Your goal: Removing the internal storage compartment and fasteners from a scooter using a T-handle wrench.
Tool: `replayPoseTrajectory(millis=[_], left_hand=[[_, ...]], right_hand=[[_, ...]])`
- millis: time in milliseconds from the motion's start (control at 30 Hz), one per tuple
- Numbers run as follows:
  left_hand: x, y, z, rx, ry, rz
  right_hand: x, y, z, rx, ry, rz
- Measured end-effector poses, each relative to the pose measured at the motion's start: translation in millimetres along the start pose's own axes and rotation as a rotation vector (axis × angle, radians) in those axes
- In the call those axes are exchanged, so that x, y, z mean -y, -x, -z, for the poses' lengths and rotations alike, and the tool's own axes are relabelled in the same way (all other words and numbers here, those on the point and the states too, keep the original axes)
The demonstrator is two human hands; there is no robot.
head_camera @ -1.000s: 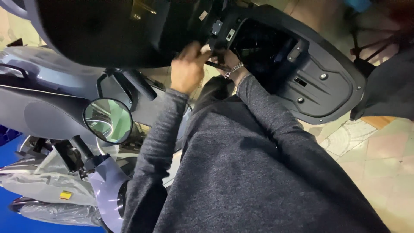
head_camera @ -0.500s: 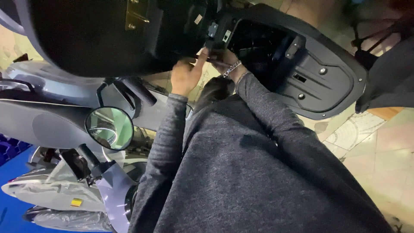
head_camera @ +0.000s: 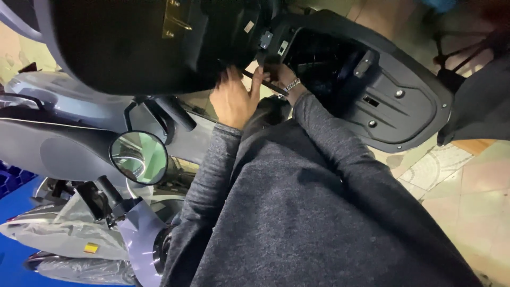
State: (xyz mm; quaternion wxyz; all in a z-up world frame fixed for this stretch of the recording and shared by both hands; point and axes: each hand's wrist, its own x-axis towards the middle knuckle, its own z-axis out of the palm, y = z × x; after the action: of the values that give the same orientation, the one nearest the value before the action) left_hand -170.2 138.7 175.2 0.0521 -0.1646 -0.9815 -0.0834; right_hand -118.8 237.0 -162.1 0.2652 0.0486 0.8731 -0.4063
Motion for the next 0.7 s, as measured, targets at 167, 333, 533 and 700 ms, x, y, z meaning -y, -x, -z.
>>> replayPoseTrajectory(millis=[167,333,533,700], left_hand=[[1,-14,15,0.290,0.174,0.033],[18,-10,-7,0.157,0.152,-0.499],[-6,7,-11,0.103,-0.077,0.113],[2,-11,-5,0.304,0.152,0.165]], right_hand=[[21,10,22,0.282,-2.176,-0.534],[25,4,1,0.184,-2.185,-0.365],[46,16,39,-0.032,-2.018,-0.755],[58,25,64,0.058,-1.996,-0.739]])
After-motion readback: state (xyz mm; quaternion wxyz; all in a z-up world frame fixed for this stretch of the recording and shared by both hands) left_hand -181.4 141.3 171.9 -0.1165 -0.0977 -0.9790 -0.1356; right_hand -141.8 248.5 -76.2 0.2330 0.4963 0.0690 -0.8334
